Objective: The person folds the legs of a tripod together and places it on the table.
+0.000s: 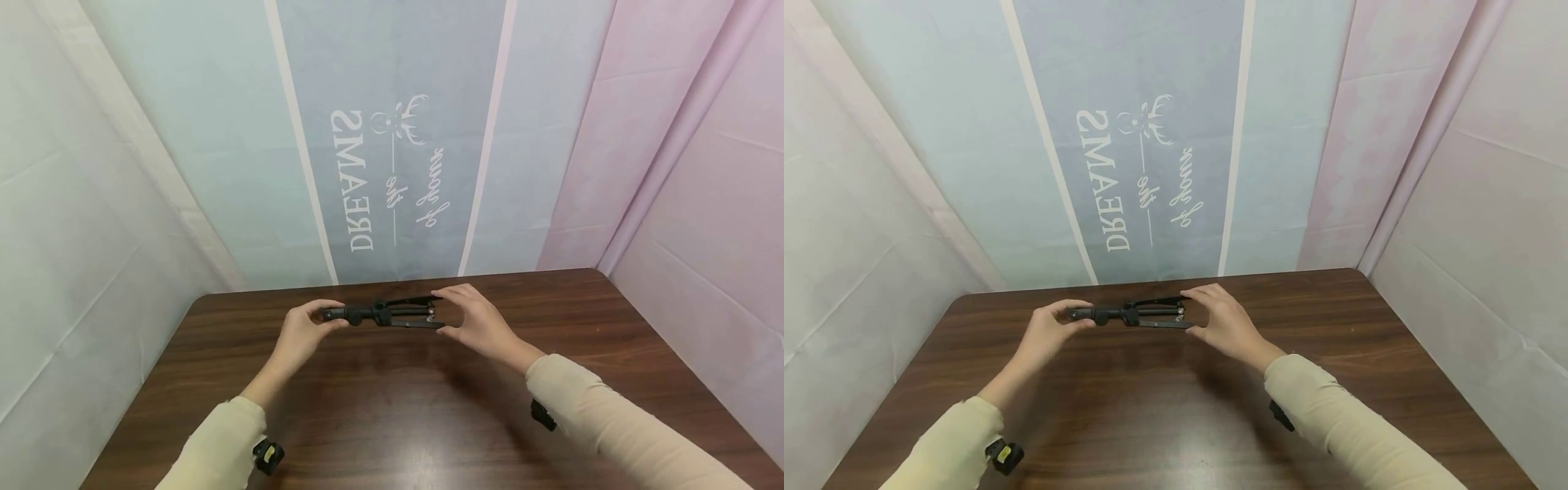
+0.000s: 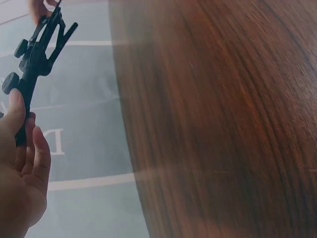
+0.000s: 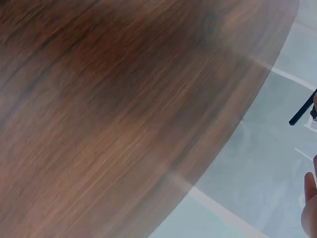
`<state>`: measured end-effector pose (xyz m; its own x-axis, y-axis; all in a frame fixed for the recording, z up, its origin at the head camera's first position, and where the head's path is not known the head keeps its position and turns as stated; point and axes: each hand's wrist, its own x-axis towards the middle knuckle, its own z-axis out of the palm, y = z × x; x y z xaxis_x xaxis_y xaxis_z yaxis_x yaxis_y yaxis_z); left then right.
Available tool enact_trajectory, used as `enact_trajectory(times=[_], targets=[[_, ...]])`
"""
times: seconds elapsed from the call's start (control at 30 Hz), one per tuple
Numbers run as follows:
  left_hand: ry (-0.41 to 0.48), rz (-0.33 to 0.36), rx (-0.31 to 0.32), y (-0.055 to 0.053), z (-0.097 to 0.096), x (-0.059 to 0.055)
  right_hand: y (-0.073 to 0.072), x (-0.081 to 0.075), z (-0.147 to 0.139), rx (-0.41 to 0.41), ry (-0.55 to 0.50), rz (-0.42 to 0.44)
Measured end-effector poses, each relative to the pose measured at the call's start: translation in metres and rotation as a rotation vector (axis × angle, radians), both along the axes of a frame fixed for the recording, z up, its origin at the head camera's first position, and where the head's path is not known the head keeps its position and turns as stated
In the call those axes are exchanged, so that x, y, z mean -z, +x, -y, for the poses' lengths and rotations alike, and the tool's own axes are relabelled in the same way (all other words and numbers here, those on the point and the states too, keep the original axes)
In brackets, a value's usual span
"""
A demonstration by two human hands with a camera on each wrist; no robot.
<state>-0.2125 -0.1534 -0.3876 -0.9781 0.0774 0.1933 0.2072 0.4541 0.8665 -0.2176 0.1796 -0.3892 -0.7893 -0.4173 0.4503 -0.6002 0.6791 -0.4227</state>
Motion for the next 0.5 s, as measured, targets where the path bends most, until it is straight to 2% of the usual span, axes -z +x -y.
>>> enact_trajectory(times=[0.13, 0.3, 0.5], targets=[[-0.047, 0.016, 0.037, -0.001, 0.000, 0.005, -0.002, 0.001, -0.005, -0.008, 0.044, 0.005], [-0.109, 0.061, 0.071, -0.008, -0.001, 0.013, -0.005, 0.005, -0.012, -0.009, 0.106, -0.014], [-0.139, 0.102, 0.155, -0.015, -0.002, 0.026, -0.007, 0.018, -0.016, -0.019, 0.153, -0.039]])
